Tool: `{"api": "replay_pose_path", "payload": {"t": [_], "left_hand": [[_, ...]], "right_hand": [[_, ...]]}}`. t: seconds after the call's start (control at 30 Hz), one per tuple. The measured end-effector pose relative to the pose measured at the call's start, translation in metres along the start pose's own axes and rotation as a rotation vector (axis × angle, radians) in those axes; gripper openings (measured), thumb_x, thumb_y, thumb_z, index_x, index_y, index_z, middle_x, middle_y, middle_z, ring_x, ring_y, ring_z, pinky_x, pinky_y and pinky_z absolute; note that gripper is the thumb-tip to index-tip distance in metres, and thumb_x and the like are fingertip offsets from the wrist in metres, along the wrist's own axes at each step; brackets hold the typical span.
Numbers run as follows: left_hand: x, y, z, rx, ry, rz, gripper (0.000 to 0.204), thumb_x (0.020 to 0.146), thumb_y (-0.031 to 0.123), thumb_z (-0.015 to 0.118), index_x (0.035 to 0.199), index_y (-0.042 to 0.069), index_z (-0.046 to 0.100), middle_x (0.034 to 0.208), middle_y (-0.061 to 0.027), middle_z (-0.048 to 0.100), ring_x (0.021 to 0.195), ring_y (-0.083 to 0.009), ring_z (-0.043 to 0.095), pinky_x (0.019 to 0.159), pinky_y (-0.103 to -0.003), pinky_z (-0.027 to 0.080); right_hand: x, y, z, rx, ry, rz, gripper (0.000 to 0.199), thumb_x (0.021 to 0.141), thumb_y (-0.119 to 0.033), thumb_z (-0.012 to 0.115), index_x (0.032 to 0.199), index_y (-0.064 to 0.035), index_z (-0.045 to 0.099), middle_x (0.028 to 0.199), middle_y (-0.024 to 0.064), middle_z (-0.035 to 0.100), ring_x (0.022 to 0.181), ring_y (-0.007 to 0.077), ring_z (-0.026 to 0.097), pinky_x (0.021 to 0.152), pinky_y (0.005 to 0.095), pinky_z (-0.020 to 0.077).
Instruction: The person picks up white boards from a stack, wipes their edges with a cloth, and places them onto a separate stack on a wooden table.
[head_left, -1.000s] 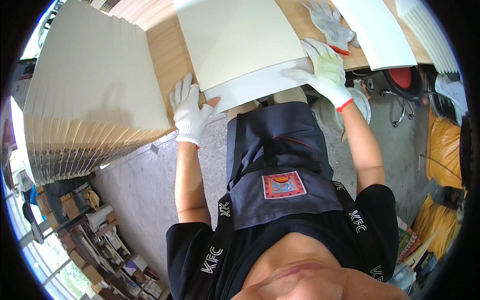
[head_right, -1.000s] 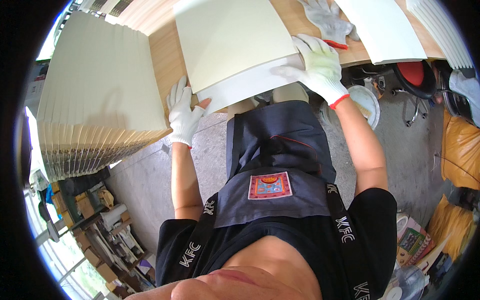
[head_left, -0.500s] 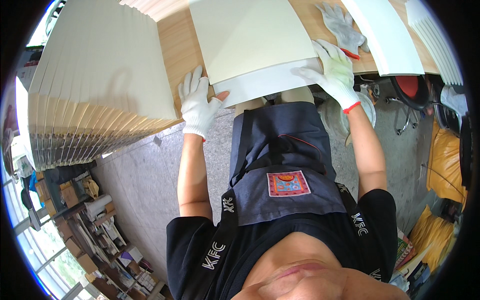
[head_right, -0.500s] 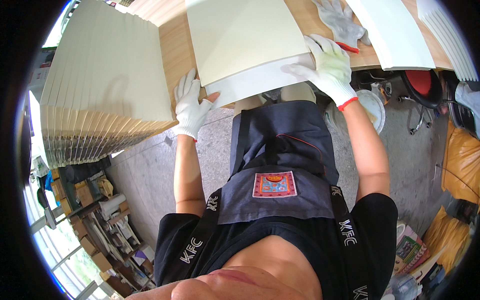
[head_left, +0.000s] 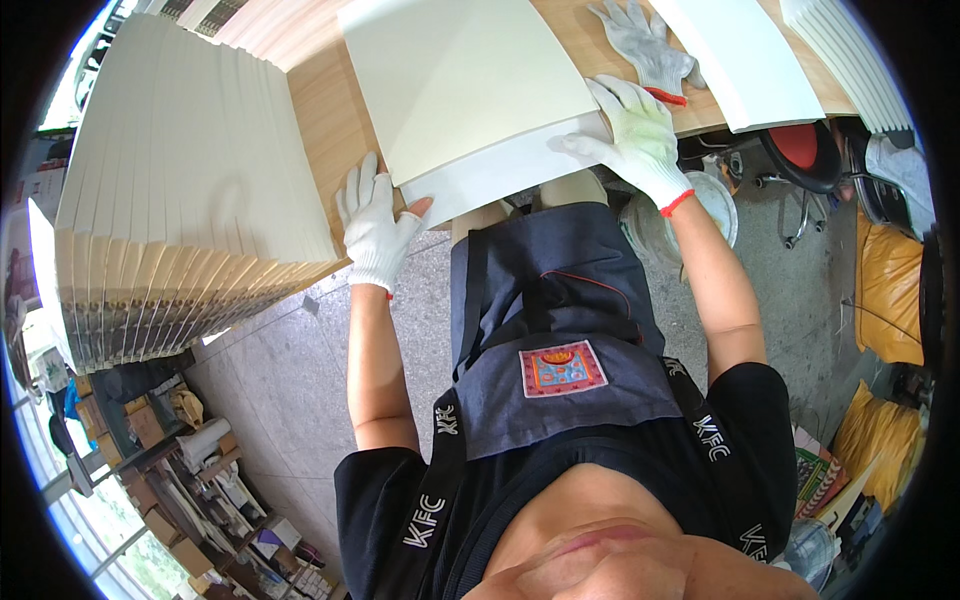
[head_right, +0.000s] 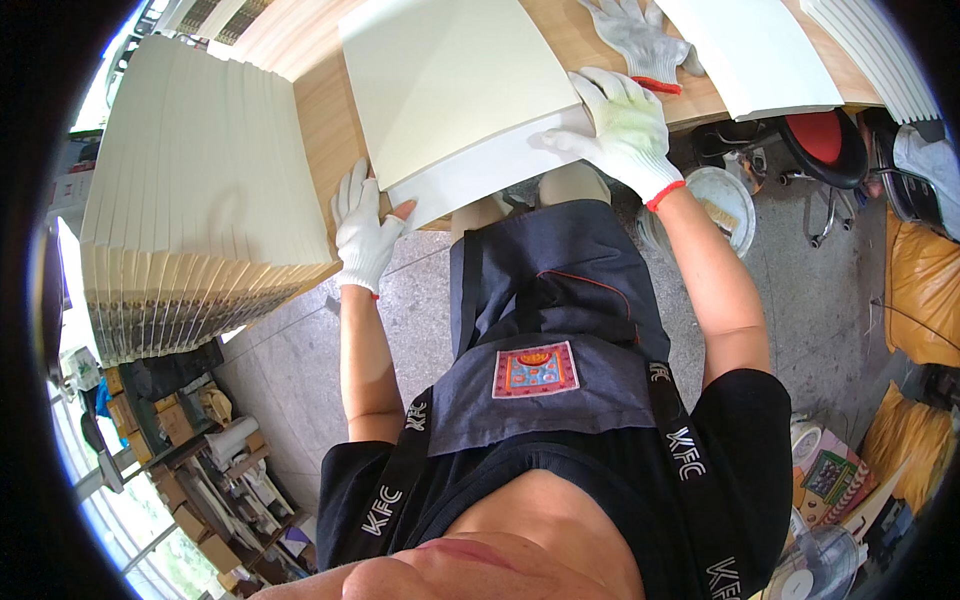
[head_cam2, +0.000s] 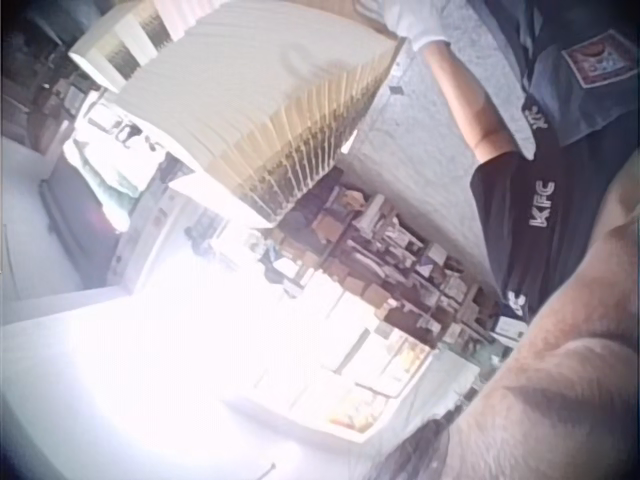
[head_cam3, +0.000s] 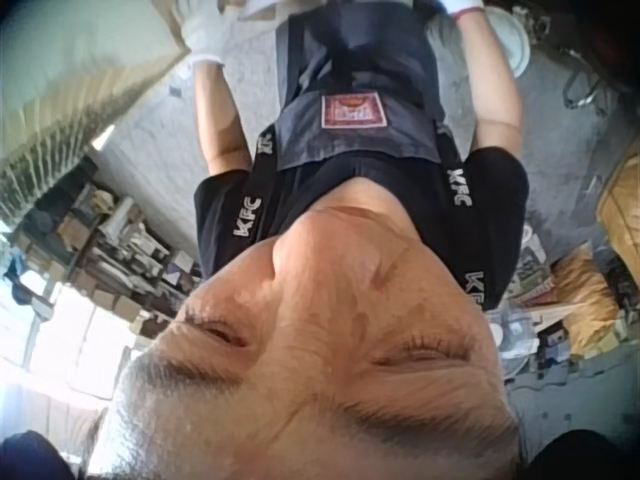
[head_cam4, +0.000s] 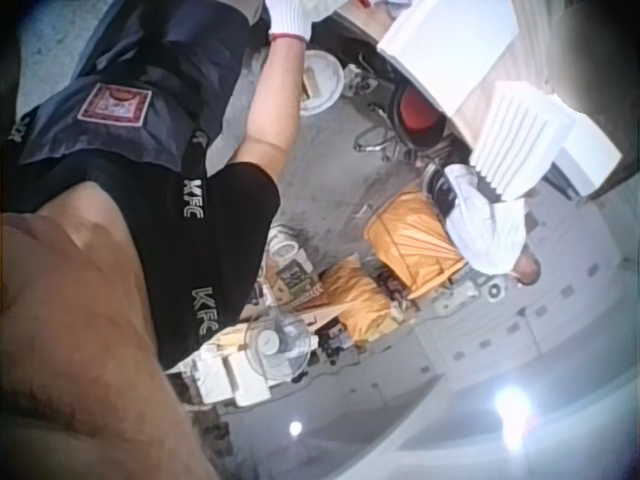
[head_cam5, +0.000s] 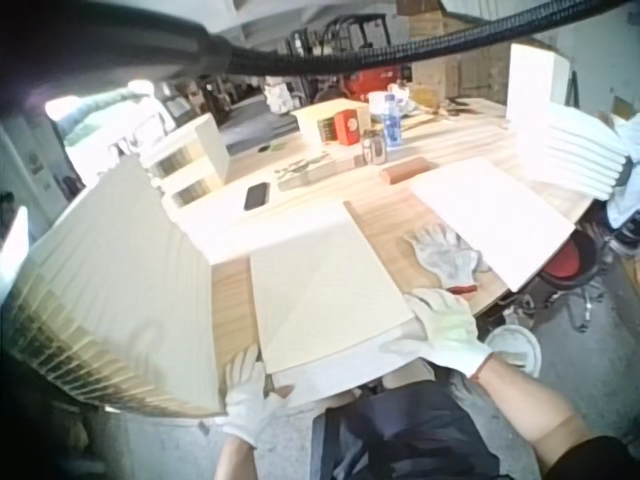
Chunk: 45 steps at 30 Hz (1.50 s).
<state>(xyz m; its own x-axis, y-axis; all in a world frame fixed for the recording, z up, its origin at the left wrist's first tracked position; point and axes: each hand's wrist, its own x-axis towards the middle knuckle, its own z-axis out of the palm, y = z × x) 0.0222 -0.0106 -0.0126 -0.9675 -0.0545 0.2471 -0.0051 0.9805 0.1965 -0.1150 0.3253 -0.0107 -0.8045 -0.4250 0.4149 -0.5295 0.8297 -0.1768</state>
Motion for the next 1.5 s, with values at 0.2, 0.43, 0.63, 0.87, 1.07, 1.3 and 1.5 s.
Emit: {"api": "replay_pose_path", "payload": {"t": [0.2,0.43,0.63,0.87,1.07,1.3,1.5], "left_hand": [[0.015,0.041,-0.021,-0.183,0.046,0.199,0.071,0.061,0.026,0.088,0.124,0.011,0.061,0.129,-0.0104,0.058,0.122,-0.0343,0.051,0.096,-0.043,0.047],[0.027,0.051,-0.031,-0.156,-0.038,0.187,0.07,0.056,0.029,0.088,0.119,0.013,0.063,0.113,-0.0056,0.063,0.104,-0.0301,0.06,0.09,-0.041,0.05],[0.028,0.061,-0.044,-0.023,-0.114,0.24,0.043,0.074,0.02,0.076,0.115,0.016,0.065,0.113,-0.0044,0.064,0.101,-0.0279,0.063,0.083,-0.039,0.052],[0.061,0.037,-0.045,-0.181,-0.26,-0.064,0.017,0.087,0.03,0.063,0.096,0.019,0.072,0.082,-0.0103,0.068,0.082,-0.0291,0.066,0.075,-0.04,0.05],[0.089,0.021,-0.037,-0.318,-0.378,-0.172,0.025,0.089,0.034,0.063,0.092,0.011,0.072,0.076,-0.0079,0.067,0.075,-0.0239,0.063,0.069,-0.037,0.046],[0.091,0.013,-0.026,-0.381,-0.372,-0.194,0.032,0.079,0.036,0.075,0.087,0.005,0.07,0.08,-0.0096,0.068,0.075,-0.0239,0.063,0.069,-0.036,0.046],[0.093,0.008,-0.019,-0.367,-0.41,-0.25,0.036,0.077,0.04,0.078,0.085,0.006,0.07,0.078,-0.0089,0.067,0.074,-0.023,0.062,0.068,-0.036,0.045]], "right_hand": [[-0.002,0.0,-0.001,0.026,-0.016,0.008,0.089,0.074,-0.072,0.066,0.135,-0.0078,0.057,0.139,0.0099,0.053,0.128,0.0294,0.048,0.109,0.042,0.0355],[-0.001,0.011,0.003,0.16,0.013,0.022,0.077,0.081,-0.064,0.065,0.134,-0.0082,0.057,0.135,0.0116,0.057,0.129,0.0304,0.049,0.11,0.0434,0.0341],[0.036,-0.012,-0.026,0.208,-0.179,-0.283,0.045,0.096,-0.048,0.05,0.124,-0.0157,0.065,0.123,0.0113,0.062,0.118,0.0307,0.054,0.103,0.043,0.0385],[0.106,-0.026,-0.046,0.213,-0.701,-0.148,0.067,0.088,-0.069,0.049,0.105,-0.0093,0.075,0.102,0.0174,0.071,0.096,0.0387,0.064,0.087,0.0425,0.0491],[0.116,-0.018,-0.028,0.265,-0.739,-0.135,0.06,0.079,-0.063,0.066,0.097,-0.007,0.075,0.089,0.0167,0.07,0.084,0.0269,0.067,0.075,0.0359,0.0508],[0.107,-0.012,-0.011,0.429,-0.666,-0.054,0.049,0.076,-0.053,0.072,0.077,-0.0047,0.066,0.066,0.0071,0.059,0.066,0.0201,0.057,0.062,0.0346,0.0427],[0.094,-0.003,0.008,0.5,-0.535,-0.049,0.047,0.077,-0.056,0.07,0.083,-0.0095,0.072,0.079,0.0099,0.068,0.078,0.0252,0.064,0.072,0.0364,0.0467]]}}
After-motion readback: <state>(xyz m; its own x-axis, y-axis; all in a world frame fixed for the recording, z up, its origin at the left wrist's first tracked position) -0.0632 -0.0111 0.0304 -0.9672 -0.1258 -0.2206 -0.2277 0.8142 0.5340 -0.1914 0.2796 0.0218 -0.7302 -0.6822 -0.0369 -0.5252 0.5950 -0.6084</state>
